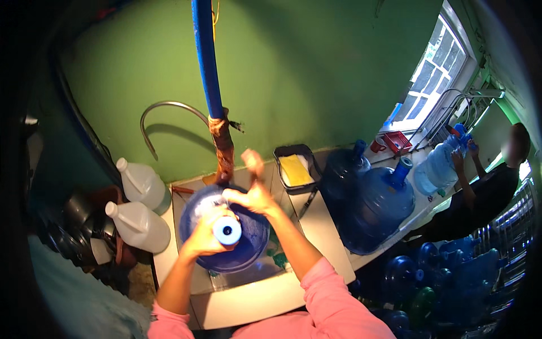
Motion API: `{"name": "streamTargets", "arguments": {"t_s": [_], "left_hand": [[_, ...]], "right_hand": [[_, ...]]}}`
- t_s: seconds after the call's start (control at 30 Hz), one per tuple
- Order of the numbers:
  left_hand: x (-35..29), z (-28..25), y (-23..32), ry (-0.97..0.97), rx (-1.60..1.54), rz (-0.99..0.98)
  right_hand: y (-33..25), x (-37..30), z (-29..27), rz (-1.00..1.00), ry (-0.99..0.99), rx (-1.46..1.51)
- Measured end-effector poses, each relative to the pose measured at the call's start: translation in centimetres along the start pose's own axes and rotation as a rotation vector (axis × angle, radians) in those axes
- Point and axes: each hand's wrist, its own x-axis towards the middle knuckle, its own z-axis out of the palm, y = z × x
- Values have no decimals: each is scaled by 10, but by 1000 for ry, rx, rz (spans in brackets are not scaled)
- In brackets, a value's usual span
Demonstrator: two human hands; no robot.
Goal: The person scrubs the interior of large blue water jugs with a long-handled brush, rinses them under a tap, and places them aside. The person repeats this process for multiple jugs in a room filled with similar containers.
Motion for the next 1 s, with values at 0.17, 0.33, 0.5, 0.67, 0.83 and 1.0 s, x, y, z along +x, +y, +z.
{"name": "streamTargets", "arguments": {"t_s": [0.17,0.33,0.5,0.67,0.83,1.0], "left_hand": [[-30,75,-86,381,-198,-453],[-49,75,-132,179,-316,-487],[-43,99,-109,457,-239,-560],[-39,125,-88,326,121,-336],[-20,98,-112,-5,-133,-374],[-42,157,-84,534,-31,-504]], "right_hand": [[76,-51,45,668,-427,66],[98,-64,-24,306,-620,106],[203,-31,-135,424,-605,-1078],[257,-37,-149,687,-766,-957],[218,-9,-149,1226,82,415],[87,-64,-107,860,-308,118]]}}
